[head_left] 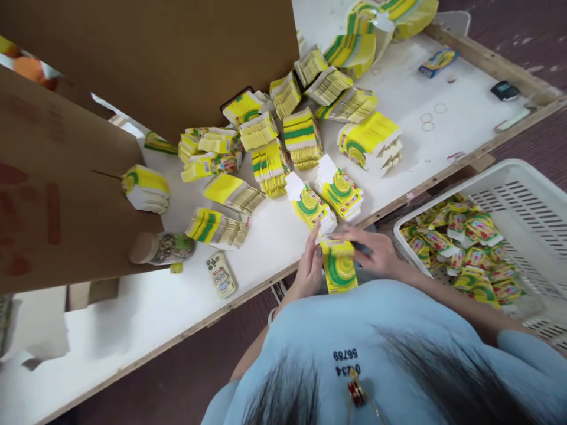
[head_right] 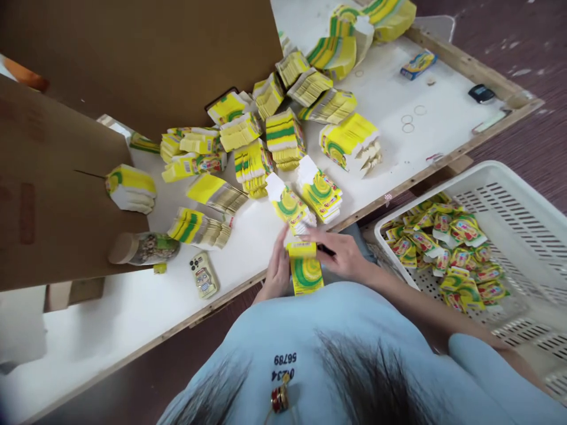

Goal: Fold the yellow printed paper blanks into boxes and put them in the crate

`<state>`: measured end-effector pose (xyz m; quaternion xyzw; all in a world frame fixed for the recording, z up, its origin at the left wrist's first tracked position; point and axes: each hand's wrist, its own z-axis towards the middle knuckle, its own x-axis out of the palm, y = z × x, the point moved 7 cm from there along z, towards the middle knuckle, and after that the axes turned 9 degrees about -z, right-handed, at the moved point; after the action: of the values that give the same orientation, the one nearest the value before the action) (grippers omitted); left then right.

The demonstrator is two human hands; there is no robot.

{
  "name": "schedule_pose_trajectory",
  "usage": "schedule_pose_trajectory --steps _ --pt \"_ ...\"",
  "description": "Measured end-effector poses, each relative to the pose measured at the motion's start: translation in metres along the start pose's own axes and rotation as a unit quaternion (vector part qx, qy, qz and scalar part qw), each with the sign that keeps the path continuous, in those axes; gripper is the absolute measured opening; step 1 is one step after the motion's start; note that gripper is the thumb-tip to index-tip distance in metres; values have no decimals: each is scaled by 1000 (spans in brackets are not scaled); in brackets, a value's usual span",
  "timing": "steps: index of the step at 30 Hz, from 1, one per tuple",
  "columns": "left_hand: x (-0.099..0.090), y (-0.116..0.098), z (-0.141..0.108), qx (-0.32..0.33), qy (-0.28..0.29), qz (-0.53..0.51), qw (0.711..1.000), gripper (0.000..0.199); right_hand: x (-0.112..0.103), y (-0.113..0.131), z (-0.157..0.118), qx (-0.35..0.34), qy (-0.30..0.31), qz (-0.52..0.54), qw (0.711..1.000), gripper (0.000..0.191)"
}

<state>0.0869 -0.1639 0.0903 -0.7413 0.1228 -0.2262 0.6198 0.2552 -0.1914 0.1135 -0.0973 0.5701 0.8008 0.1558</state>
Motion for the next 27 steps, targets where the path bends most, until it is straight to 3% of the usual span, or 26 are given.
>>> schedule_pose_trajectory --steps 2,3,5,7,9,16,21,23,24,26,27 --pt "3 -9 1 18 3 32 999 72 -1 7 -5 -37 54 21 998 39" --pt "3 -12 2 17 2 49 999 68 -2 6 -6 -22 65 35 997 41" --pt "3 -15 4 -4 -7 82 997 62 -3 -1 -5 69 81 78 991 45" --pt "5 -17 7 -22 -7 102 994 63 1 -7 -5 173 117 144 967 54" --pt "6 -17 11 -29 -4 100 995 68 6 -7 -3 228 158 206 938 61" --pt "2 -23 21 -16 -2 112 994 64 4 -9 9 260 145 247 922 56" --pt "-7 -31 26 67 -5 142 988 53 23 -13 14 274 153 309 898 48" --pt "-18 -34 44 111 -17 201 973 50 5 -25 11 294 106 274 910 47" --pt "-29 -36 59 132 -41 247 959 48 -15 -33 6 299 64 230 924 48" --pt "-58 -41 93 160 -130 346 915 45 -76 -48 -10 295 -39 80 951 52" --pt "-74 -41 112 156 -172 379 896 49 -111 -54 -21 298 -84 -26 951 54"
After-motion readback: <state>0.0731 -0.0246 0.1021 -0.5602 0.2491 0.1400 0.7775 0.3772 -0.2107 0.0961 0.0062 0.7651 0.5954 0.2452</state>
